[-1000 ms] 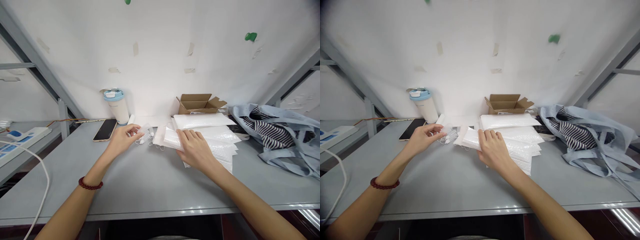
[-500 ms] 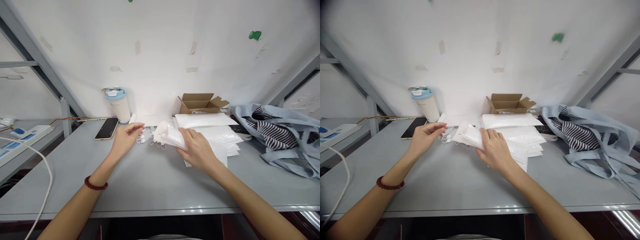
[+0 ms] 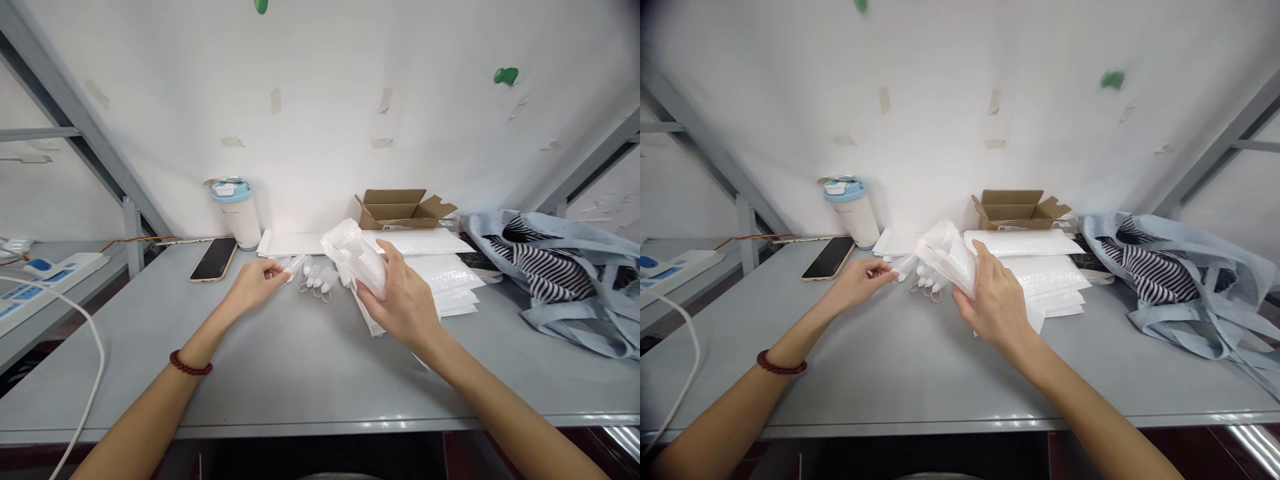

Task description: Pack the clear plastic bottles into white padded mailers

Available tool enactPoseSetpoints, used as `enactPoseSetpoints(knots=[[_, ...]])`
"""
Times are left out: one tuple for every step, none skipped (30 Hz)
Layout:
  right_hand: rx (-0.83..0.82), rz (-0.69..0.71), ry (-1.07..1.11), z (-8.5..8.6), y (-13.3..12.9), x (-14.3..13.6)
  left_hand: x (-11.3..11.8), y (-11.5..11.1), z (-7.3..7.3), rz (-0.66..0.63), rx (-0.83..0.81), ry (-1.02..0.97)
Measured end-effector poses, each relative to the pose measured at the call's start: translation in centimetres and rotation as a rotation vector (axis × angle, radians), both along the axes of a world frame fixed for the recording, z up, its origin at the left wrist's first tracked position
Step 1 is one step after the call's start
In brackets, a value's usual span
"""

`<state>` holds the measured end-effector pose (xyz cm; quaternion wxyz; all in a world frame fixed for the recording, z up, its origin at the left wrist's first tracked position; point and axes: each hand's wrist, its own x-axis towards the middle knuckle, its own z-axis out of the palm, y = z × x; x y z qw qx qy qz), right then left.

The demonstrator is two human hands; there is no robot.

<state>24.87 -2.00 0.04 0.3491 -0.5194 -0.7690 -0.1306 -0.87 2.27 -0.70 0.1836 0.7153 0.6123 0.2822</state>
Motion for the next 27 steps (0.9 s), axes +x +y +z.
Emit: enactPoseSetpoints(knots=[[-0.001, -0.006, -0.008, 0.1, -0.1, 0.0, -0.1, -0.1, 0.5, 0.006, 0.027, -0.070], [-0.004, -0.010, -0.026, 0.1, -0.2, -0.1, -0.2, -0.3, 1.0, 0.014, 0.055, -0.132], [-0.011, -0.012, -0.052, 0.1, -0.2, -0.2, -0.3, -0.5, 1.4, 0.020, 0.083, -0.183], [-0.022, -0.011, -0.082, 0.1, -0.2, -0.2, -0.4, -0.7, 1.7, 0.020, 0.107, -0.223], [-0.037, -0.009, -0.116, 0.0, -0.2, -0.3, -0.3, -0.9, 1.9, 0.016, 0.134, -0.249], [-0.052, -0.006, -0.149, -0.1, -0.3, -0.4, -0.3, -1.2, 2.1, 0.004, 0.160, -0.261], [-0.066, -0.003, -0.180, -0.2, -0.2, -0.5, -0.2, -1.4, 2.2, -0.016, 0.181, -0.262], [-0.075, 0.000, -0.205, -0.3, -0.2, -0.6, -0.2, -1.5, 2.2, -0.043, 0.200, -0.257], [-0.083, 0.003, -0.225, -0.4, -0.2, -0.6, -0.1, -1.7, 2.2, -0.080, 0.215, -0.248], [-0.087, 0.006, -0.238, -0.5, -0.2, -0.7, 0.0, -1.7, 2.2, -0.121, 0.225, -0.238], [-0.089, 0.009, -0.244, -0.5, -0.2, -0.7, 0.0, -1.8, 2.2, -0.159, 0.231, -0.232], [-0.090, 0.011, -0.247, -0.6, -0.2, -0.8, 0.0, -1.8, 2.2, -0.190, 0.228, -0.233], [-0.091, 0.011, -0.248, -0.7, -0.3, -0.8, -0.1, -1.8, 2.3, -0.206, 0.220, -0.243], [-0.091, 0.008, -0.249, -0.7, -0.3, -0.8, -0.2, -1.8, 2.3, -0.205, 0.206, -0.261], [-0.091, 0.005, -0.250, -0.7, -0.3, -0.8, -0.3, -1.8, 2.4, -0.188, 0.189, -0.284], [-0.090, 0.003, -0.252, -0.7, -0.3, -0.8, -0.5, -1.8, 2.5, -0.159, 0.173, -0.308], [-0.090, 0.002, -0.255, -0.7, -0.3, -0.8, -0.6, -1.8, 2.6, -0.127, 0.161, -0.330], [-0.090, 0.002, -0.258, -0.7, -0.3, -0.8, -0.8, -1.8, 2.8, -0.096, 0.156, -0.348], [-0.091, 0.002, -0.262, -0.7, -0.3, -0.8, -0.9, -1.8, 2.9, -0.072, 0.158, -0.360], [-0.092, 0.002, -0.265, -0.7, -0.3, -0.8, -1.1, -1.8, 3.0, -0.058, 0.159, -0.363], [-0.093, 0.001, -0.269, -0.7, -0.3, -0.8, -1.1, -1.8, 3.1, -0.055, 0.159, -0.359], [-0.094, -0.001, -0.274, -0.7, -0.3, -0.8, -1.2, -1.9, 3.2, -0.065, 0.155, -0.351], [-0.096, 0.000, -0.282, -0.7, -0.3, -0.8, -1.1, -1.9, 3.2, -0.083, 0.146, -0.343], [-0.100, 0.006, -0.294, -0.7, -0.3, -0.9, -1.1, -1.9, 3.1, -0.108, 0.132, -0.336], [-0.105, 0.017, -0.312, -0.7, -0.3, -0.9, -1.0, -1.9, 3.1, -0.138, 0.115, -0.330], [-0.112, 0.034, -0.332, -0.8, -0.4, -1.0, -0.8, -1.9, 2.9, -0.171, 0.098, -0.327], [-0.119, 0.053, -0.352, -0.8, -0.5, -1.2, -0.6, -1.9, 2.8, -0.201, 0.082, -0.320]])
